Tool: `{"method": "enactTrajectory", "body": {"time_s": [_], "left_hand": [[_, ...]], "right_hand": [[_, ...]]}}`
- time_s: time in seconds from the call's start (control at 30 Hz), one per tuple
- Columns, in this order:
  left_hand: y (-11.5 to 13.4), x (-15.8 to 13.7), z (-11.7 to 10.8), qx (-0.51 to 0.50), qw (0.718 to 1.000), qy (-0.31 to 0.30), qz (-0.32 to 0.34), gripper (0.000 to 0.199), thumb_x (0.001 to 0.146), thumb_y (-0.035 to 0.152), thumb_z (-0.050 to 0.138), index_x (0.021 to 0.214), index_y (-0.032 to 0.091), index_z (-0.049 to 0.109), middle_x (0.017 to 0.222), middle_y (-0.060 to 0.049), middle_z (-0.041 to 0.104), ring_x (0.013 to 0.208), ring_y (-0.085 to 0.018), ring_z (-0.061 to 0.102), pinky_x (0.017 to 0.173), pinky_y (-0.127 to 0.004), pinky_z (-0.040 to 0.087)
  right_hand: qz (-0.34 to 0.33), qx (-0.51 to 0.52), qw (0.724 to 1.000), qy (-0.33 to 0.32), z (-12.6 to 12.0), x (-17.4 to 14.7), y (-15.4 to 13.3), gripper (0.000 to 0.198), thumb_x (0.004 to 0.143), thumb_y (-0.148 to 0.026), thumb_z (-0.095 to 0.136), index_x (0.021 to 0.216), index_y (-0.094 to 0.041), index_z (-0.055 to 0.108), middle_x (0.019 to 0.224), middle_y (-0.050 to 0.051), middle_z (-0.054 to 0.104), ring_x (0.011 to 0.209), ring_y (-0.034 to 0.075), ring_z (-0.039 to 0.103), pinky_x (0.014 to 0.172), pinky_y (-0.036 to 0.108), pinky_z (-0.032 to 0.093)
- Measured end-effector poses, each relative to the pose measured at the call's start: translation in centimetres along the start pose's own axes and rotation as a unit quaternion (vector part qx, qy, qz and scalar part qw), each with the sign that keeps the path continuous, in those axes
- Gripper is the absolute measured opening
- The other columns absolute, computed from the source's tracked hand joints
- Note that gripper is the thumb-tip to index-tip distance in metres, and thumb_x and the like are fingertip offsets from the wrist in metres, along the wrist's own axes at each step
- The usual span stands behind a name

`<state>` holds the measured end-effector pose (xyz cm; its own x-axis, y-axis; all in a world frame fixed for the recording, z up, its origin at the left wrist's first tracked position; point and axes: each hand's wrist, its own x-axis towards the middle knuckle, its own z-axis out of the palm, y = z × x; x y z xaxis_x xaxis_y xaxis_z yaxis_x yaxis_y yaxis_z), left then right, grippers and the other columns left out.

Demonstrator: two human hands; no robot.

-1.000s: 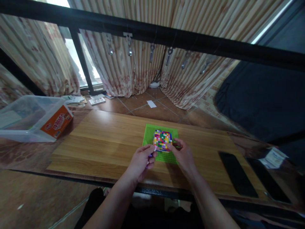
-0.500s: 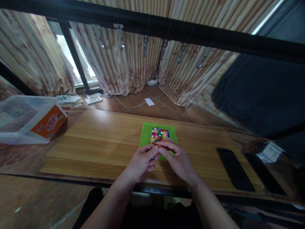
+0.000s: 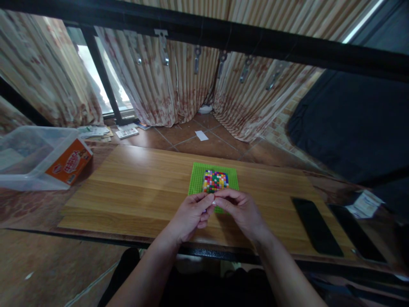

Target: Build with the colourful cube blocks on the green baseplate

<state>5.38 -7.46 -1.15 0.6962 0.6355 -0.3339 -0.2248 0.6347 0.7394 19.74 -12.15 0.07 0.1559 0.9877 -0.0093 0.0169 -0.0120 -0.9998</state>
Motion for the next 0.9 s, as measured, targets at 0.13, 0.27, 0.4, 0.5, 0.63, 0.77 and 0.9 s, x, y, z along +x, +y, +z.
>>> {"method": "enactTrajectory", "body": {"time_s": [0.13,0.27,0.4,0.5,0.63,0.77,0.9], "left_hand": [[-0.3,0.3,0.0,-0.05,0.998,0.046,0.0,0.034,0.079,0.044,0.066,0.071,0.015,0.052,0.057,0.005,0.047,0.038,-0.001,0.024,0.036,-0.015,0.013],[-0.1,0.4,0.0,-0.113,0.991,0.048,-0.048,0.038,0.085,0.051,0.053,0.075,0.014,0.056,0.058,0.001,0.051,0.038,-0.002,0.029,0.035,-0.014,0.014],[0.2,0.2,-0.1,-0.112,0.99,0.013,-0.086,0.047,0.086,0.057,0.048,0.073,0.013,0.057,0.06,-0.002,0.054,0.039,-0.003,0.031,0.035,-0.014,0.013],[0.1,0.0,-0.1,-0.093,0.992,-0.001,-0.08,0.043,0.079,0.055,0.06,0.073,0.013,0.057,0.061,-0.002,0.055,0.04,-0.002,0.032,0.035,-0.015,0.014],[-0.1,-0.2,-0.2,-0.064,0.997,0.005,-0.036,0.04,0.075,0.052,0.068,0.075,0.013,0.057,0.062,0.001,0.053,0.041,-0.001,0.031,0.036,-0.015,0.014],[0.1,-0.3,-0.4,-0.019,1.0,0.006,-0.012,0.041,0.076,0.053,0.068,0.075,0.014,0.057,0.061,0.004,0.049,0.041,-0.001,0.03,0.037,-0.016,0.015],[0.3,-0.4,-0.4,0.014,1.0,0.002,-0.005,0.041,0.074,0.053,0.069,0.073,0.015,0.055,0.06,0.005,0.046,0.04,-0.001,0.028,0.037,-0.017,0.014]], "right_hand": [[0.005,0.006,0.998,0.066,0.5,0.0,0.5,0.014,0.071,-0.034,0.076,0.08,-0.023,0.075,0.074,0.0,0.073,0.066,0.014,0.064,0.065,0.028,0.051],[-0.011,0.021,0.995,0.096,1.1,-0.1,0.5,0.011,0.073,-0.032,0.074,0.08,-0.023,0.073,0.068,-0.001,0.071,0.062,0.014,0.064,0.065,0.029,0.052],[-0.042,-0.039,0.993,0.099,1.4,-0.3,0.4,0.008,0.076,-0.028,0.07,0.082,-0.024,0.073,0.072,-0.002,0.069,0.061,0.013,0.061,0.065,0.029,0.049],[-0.076,-0.118,0.986,0.085,1.4,-0.4,0.4,0.007,0.078,-0.026,0.068,0.082,-0.024,0.074,0.081,0.0,0.07,0.071,0.015,0.061,0.07,0.03,0.047],[-0.085,-0.142,0.984,0.06,1.1,-0.3,0.5,0.008,0.08,-0.026,0.067,0.085,-0.024,0.073,0.081,0.001,0.069,0.074,0.016,0.06,0.073,0.031,0.046],[-0.098,-0.182,0.977,0.044,0.6,-0.1,0.6,0.01,0.08,-0.028,0.068,0.088,-0.024,0.073,0.09,0.002,0.07,0.081,0.017,0.061,0.075,0.031,0.045],[-0.103,-0.185,0.977,0.013,0.2,0.0,0.4,0.008,0.081,-0.031,0.069,0.08,-0.024,0.073,0.082,0.001,0.068,0.077,0.016,0.06,0.071,0.03,0.045]]}}
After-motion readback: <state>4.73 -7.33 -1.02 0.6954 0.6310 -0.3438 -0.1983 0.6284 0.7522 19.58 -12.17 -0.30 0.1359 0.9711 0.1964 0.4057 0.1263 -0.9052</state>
